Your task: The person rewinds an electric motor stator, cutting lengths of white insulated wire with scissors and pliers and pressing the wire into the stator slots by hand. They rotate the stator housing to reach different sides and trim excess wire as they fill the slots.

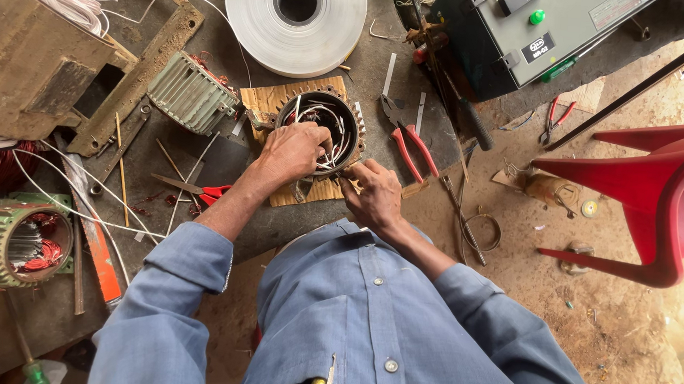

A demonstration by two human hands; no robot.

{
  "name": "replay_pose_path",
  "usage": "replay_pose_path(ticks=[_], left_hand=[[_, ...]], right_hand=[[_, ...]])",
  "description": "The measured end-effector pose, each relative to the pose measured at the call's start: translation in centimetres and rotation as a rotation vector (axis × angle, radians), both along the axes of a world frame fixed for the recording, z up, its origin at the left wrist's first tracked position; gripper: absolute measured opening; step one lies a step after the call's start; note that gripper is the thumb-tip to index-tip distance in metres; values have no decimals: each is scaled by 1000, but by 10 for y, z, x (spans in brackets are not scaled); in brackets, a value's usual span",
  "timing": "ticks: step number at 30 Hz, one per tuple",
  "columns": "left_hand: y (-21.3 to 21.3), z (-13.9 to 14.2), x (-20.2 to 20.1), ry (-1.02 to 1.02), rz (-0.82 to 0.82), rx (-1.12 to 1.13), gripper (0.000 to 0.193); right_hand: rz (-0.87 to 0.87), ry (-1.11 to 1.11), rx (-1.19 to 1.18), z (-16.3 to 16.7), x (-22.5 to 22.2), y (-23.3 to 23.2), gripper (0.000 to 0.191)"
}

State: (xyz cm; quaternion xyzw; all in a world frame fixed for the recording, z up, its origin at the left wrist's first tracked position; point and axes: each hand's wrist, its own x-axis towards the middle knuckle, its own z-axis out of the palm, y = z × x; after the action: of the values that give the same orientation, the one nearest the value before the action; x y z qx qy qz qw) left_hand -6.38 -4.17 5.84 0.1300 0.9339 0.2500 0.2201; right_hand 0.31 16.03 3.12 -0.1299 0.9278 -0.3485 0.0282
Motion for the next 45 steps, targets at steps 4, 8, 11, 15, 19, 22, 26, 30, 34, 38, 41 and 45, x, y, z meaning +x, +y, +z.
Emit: replay_pose_path(ticks=[4, 8, 11, 15, 19, 22, 26, 30, 34, 38, 41, 45], left_hand=[[-4, -2, 3, 26, 1, 23, 9], [-3, -3, 4, 36, -12, -17, 9], [0, -4, 3, 20, -6, -50, 9], [3, -4, 0, -43, 16, -89, 10], [3, -4, -1, -62, 26, -87, 11], [3, -3, 0, -42, 37, -55, 12], [2, -2, 3, -7, 39, -31, 12], [3, -4, 4, -13, 30, -74, 11], [8, -10, 3, 32, -11, -151, 14], [10, -16, 3, 24, -15, -166, 17], [9, -20, 4, 57, -12, -145, 16], [8, -23, 5, 82, -11, -119, 16]], right_hand=[[17, -5, 55, 0, 1, -1, 12], [-14, -27, -21, -2, 1, -4, 18], [-16, -83, -53, -4, 0, -4, 18], [-25, -64, -71, -7, -1, -4, 16], [-30, -49, -81, -6, 0, -5, 12], [-41, -62, -67, -3, 1, -5, 12], [-49, -46, -28, 2, 2, -7, 12], [-44, -36, -66, 4, 3, -7, 10], [-7, 72, -51, 3, 2, -6, 7], [41, 166, 22, 6, 2, -6, 9], [69, 197, 59, 9, 1, -6, 9], [106, 188, 86, 11, -1, -4, 10]])
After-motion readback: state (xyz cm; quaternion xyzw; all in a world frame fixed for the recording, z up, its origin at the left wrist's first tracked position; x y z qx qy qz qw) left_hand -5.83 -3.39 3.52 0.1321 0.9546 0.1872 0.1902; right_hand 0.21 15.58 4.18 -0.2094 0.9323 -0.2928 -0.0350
